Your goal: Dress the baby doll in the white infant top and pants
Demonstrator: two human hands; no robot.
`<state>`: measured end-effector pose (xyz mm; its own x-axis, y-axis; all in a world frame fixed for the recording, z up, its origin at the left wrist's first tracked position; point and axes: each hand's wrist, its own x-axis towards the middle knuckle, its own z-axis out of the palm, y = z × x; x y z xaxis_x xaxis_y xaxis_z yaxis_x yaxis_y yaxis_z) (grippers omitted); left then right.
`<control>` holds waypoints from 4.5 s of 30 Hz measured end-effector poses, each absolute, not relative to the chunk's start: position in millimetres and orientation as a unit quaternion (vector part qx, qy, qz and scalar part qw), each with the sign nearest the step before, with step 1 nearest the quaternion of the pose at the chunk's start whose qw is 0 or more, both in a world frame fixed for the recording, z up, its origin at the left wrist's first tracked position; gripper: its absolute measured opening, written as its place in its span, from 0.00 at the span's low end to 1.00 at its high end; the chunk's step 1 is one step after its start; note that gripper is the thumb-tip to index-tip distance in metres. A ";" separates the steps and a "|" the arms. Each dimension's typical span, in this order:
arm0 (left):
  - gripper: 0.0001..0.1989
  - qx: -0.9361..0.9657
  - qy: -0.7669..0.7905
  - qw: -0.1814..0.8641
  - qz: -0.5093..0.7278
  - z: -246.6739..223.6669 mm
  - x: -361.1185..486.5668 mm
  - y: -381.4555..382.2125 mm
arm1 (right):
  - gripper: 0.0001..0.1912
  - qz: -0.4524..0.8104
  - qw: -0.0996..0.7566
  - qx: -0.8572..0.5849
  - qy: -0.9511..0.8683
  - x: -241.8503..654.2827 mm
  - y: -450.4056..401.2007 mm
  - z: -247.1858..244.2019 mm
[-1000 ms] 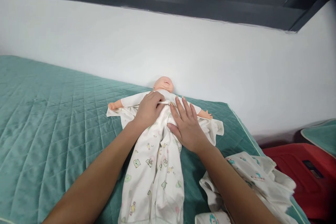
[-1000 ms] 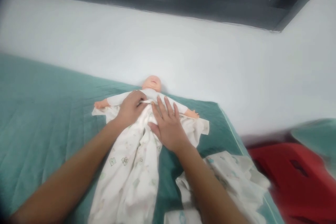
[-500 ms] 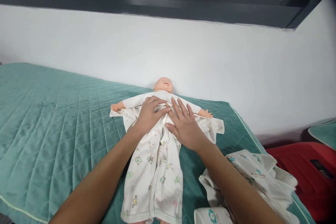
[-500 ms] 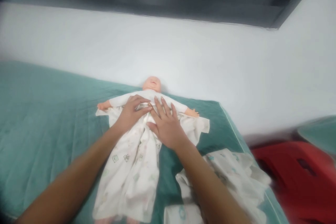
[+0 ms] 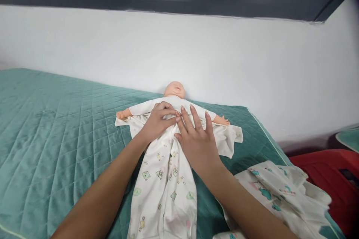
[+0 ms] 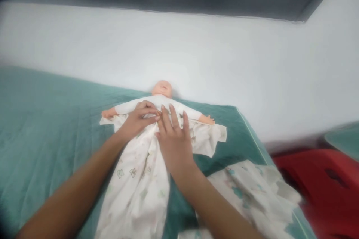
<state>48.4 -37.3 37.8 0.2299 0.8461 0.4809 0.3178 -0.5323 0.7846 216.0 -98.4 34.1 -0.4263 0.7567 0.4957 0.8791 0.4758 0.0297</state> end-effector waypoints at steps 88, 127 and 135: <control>0.13 0.824 0.377 -0.007 0.423 34.6 55.3 -36.6 | 0.38 0.101 0.339 -0.486 -0.799 226.8 -72.6 21.6; 0.22 0.707 0.595 0.119 0.362 -12.2 -13.2 -135.8 | 0.11 -0.027 0.287 -0.505 -0.813 242.7 -79.0 20.8; 0.14 0.748 0.584 0.088 0.303 -12.3 -14.0 -127.4 | 0.22 0.059 0.289 -0.444 -0.846 251.4 -128.1 23.4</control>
